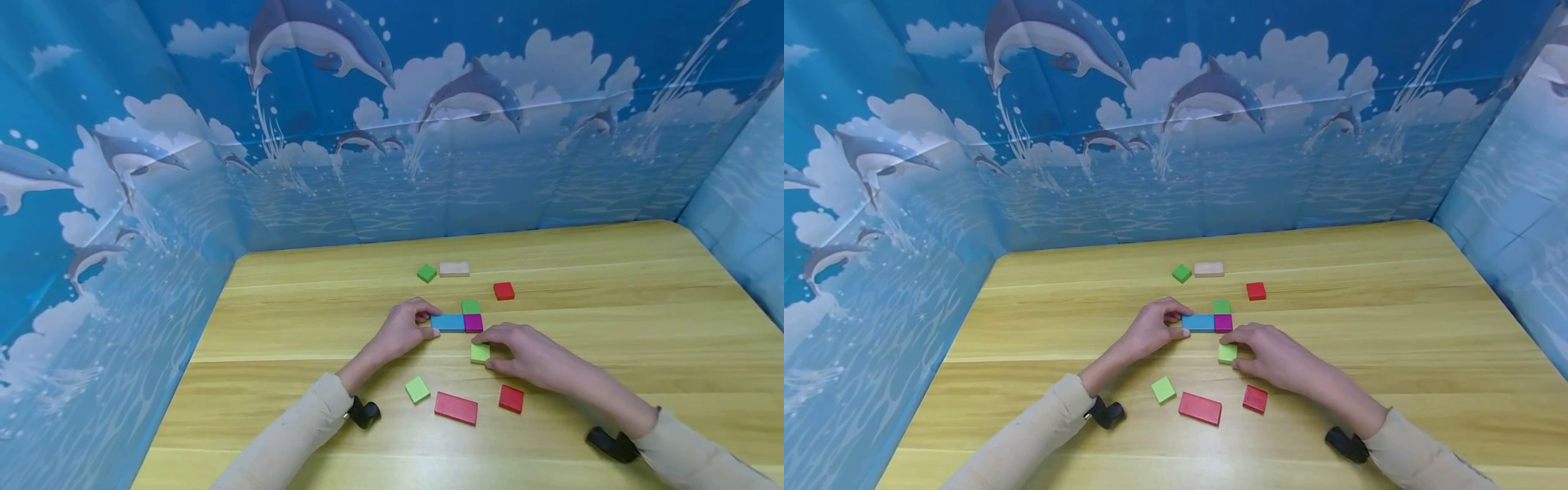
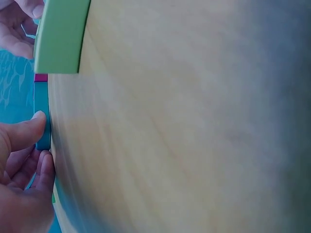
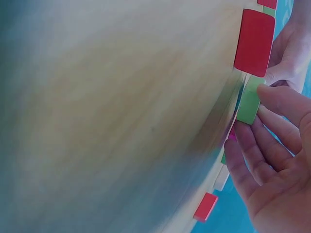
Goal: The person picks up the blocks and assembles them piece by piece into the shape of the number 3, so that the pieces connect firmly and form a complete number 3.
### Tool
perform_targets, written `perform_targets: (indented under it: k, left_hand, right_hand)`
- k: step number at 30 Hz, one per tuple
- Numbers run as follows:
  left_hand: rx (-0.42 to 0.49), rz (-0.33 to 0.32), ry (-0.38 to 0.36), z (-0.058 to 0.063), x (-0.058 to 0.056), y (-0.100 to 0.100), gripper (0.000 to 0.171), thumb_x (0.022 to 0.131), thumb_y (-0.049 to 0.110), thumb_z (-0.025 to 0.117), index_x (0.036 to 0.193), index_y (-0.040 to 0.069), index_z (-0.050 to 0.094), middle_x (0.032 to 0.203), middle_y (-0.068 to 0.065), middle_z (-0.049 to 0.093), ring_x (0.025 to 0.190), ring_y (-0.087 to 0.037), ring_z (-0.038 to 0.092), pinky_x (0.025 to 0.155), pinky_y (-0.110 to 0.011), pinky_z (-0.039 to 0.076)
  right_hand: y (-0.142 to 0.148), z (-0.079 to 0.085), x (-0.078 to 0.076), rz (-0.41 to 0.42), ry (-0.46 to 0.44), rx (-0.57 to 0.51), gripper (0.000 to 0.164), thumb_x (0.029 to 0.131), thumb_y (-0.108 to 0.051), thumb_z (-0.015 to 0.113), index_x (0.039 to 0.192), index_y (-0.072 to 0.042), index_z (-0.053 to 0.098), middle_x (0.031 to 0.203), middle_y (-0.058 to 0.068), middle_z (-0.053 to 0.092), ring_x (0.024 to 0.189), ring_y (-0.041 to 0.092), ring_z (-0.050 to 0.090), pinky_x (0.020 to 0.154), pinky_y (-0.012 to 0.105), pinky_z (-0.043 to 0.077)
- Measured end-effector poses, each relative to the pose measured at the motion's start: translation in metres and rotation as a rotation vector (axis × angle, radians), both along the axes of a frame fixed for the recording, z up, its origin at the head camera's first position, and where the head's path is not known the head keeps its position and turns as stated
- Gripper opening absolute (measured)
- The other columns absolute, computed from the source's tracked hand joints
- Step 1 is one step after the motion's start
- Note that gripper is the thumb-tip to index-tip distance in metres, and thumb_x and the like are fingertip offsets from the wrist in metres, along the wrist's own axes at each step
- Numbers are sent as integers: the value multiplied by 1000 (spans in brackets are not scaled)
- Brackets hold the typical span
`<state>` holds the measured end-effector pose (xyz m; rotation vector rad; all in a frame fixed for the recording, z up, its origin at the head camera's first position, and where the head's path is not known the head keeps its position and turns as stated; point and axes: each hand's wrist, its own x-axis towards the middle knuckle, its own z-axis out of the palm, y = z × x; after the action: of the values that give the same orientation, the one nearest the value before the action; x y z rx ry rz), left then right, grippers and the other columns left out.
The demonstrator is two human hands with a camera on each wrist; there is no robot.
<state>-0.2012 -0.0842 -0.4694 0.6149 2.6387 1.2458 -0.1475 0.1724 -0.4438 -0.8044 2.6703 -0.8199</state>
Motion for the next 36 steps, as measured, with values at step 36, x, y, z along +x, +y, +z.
perform_targets:
  k: [36]
  left_hand:
    - [2,3,-12,-1,0,0,27,85,9,78,112,8,73,106,3,64,93,-9,57,83,-20,48]
  right_hand:
    - [-1,-1,-3,-77,106,-14,31,81,-17,82,111,-16,74,108,-5,64,100,19,60,86,41,53]
